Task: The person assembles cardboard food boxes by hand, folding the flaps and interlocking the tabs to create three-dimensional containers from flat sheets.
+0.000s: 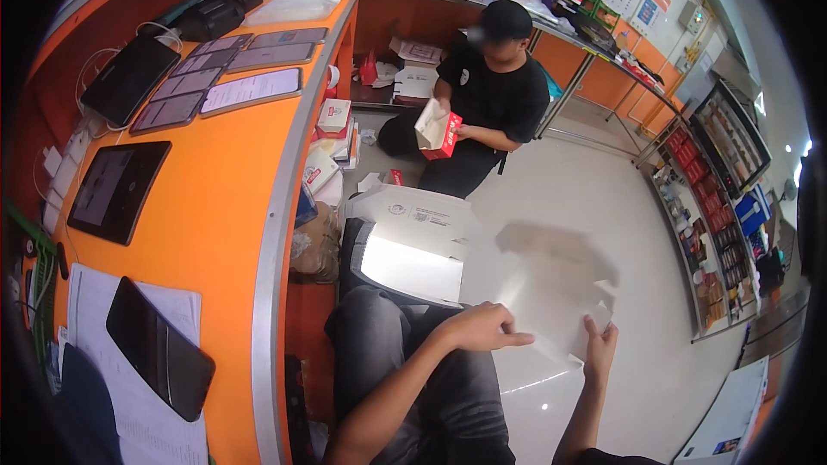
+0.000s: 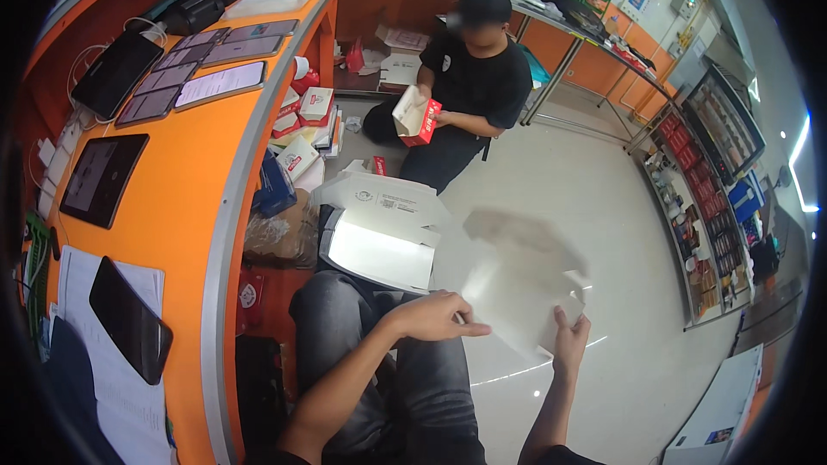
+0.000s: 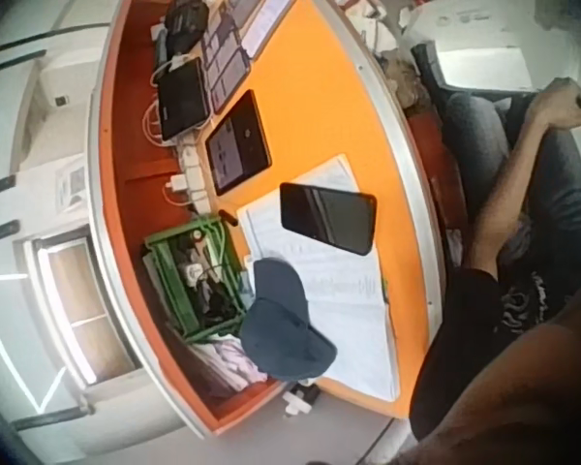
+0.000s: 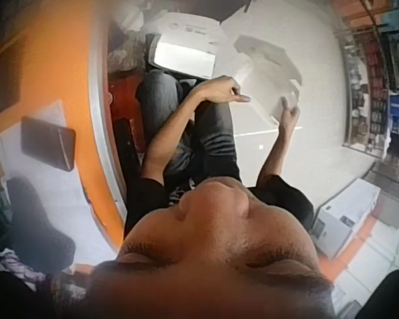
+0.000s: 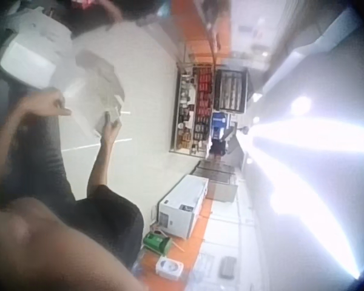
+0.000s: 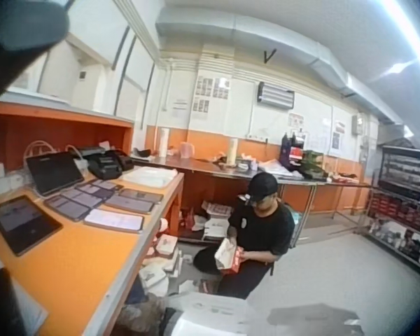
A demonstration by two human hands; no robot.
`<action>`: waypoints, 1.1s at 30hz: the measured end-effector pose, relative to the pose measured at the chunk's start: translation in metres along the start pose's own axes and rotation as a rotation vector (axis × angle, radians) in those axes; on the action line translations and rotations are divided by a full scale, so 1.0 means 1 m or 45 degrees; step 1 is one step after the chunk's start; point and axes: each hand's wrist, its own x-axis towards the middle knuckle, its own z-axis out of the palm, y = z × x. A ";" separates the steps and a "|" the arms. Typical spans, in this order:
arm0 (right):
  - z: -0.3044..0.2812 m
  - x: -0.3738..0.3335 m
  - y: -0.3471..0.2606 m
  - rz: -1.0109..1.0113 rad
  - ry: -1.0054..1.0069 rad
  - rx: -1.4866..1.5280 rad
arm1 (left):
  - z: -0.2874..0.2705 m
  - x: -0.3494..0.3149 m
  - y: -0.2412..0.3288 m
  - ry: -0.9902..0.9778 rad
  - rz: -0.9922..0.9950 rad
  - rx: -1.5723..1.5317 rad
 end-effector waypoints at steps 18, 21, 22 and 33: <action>0.079 -0.069 -0.031 -0.952 -0.586 -1.075 | 0.081 0.039 -0.007 0.928 -0.091 -0.418; 0.076 -0.071 -0.022 -0.901 -0.682 -0.992 | 0.075 0.034 -0.005 0.745 -0.179 -0.498; 0.073 -0.071 -0.019 -0.902 -0.657 -0.992 | 0.077 0.037 -0.007 0.724 -0.121 -0.642; 0.022 -0.055 -0.033 -0.552 -0.884 0.116 | 0.064 0.041 -0.015 0.615 -0.085 -1.257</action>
